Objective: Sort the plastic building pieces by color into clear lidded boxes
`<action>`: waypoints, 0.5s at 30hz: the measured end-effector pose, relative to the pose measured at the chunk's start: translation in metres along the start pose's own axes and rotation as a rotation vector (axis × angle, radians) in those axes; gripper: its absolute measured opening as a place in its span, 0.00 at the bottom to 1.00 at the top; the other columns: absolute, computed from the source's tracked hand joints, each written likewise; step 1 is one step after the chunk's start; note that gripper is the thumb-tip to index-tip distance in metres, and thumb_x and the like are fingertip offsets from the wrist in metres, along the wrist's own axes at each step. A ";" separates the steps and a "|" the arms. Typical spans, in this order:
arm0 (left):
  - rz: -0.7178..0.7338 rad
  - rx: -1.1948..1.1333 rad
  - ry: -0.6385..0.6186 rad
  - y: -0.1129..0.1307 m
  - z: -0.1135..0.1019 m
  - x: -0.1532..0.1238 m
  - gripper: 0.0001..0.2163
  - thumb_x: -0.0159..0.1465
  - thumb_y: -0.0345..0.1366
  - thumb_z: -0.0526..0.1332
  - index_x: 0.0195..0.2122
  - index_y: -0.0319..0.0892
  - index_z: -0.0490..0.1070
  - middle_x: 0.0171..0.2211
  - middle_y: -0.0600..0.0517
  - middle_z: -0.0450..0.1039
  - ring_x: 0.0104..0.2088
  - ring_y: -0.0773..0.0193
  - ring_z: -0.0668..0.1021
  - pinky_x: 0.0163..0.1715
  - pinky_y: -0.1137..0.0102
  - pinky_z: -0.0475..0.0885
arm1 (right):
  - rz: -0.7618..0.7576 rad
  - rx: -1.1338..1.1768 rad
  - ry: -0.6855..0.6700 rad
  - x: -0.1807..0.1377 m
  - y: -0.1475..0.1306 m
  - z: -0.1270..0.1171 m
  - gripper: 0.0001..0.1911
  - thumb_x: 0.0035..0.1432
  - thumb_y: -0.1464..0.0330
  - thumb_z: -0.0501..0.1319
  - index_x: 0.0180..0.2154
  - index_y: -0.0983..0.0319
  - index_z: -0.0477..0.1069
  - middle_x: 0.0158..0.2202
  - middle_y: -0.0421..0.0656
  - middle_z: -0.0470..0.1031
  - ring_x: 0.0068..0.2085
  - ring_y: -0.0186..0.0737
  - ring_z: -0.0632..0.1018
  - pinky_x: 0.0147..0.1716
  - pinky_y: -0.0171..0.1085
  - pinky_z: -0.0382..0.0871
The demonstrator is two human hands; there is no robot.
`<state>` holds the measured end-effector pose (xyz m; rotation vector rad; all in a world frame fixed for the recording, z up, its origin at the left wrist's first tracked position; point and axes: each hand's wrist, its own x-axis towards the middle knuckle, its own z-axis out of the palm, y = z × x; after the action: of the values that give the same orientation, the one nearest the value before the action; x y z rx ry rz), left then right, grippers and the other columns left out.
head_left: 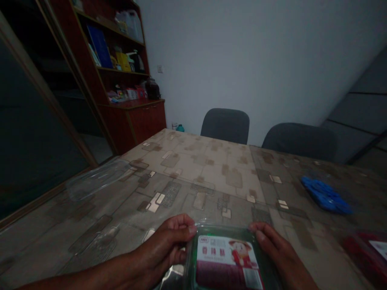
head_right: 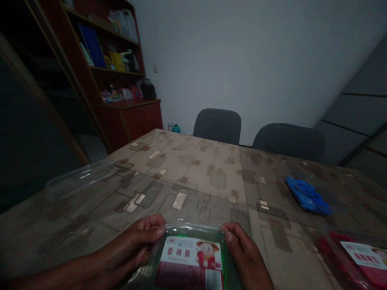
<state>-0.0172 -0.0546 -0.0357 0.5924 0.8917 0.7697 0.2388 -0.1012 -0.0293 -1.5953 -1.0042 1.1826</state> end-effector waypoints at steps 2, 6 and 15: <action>0.058 0.036 0.006 -0.003 0.000 0.001 0.21 0.47 0.43 0.79 0.30 0.40 0.69 0.22 0.58 0.71 0.21 0.72 0.71 0.20 0.77 0.65 | -0.052 -0.082 -0.041 0.004 0.000 -0.003 0.20 0.59 0.47 0.59 0.37 0.57 0.72 0.27 0.38 0.76 0.29 0.42 0.76 0.30 0.37 0.69; 0.154 0.118 0.026 -0.008 0.004 -0.001 0.20 0.51 0.47 0.77 0.31 0.40 0.70 0.18 0.60 0.67 0.16 0.75 0.65 0.15 0.80 0.57 | -0.230 -0.342 -0.139 0.016 -0.004 -0.014 0.19 0.64 0.51 0.53 0.37 0.56 0.75 0.32 0.40 0.79 0.34 0.45 0.78 0.35 0.38 0.69; 0.121 0.079 0.043 -0.012 0.008 0.000 0.21 0.48 0.48 0.77 0.28 0.41 0.69 0.18 0.60 0.68 0.16 0.74 0.66 0.15 0.79 0.57 | -0.186 -0.241 -0.076 0.018 -0.001 -0.003 0.24 0.63 0.47 0.54 0.25 0.58 0.64 0.24 0.36 0.64 0.28 0.39 0.69 0.27 0.35 0.64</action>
<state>-0.0065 -0.0624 -0.0404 0.7062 0.9353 0.8616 0.2454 -0.0847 -0.0328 -1.6092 -1.3565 1.0320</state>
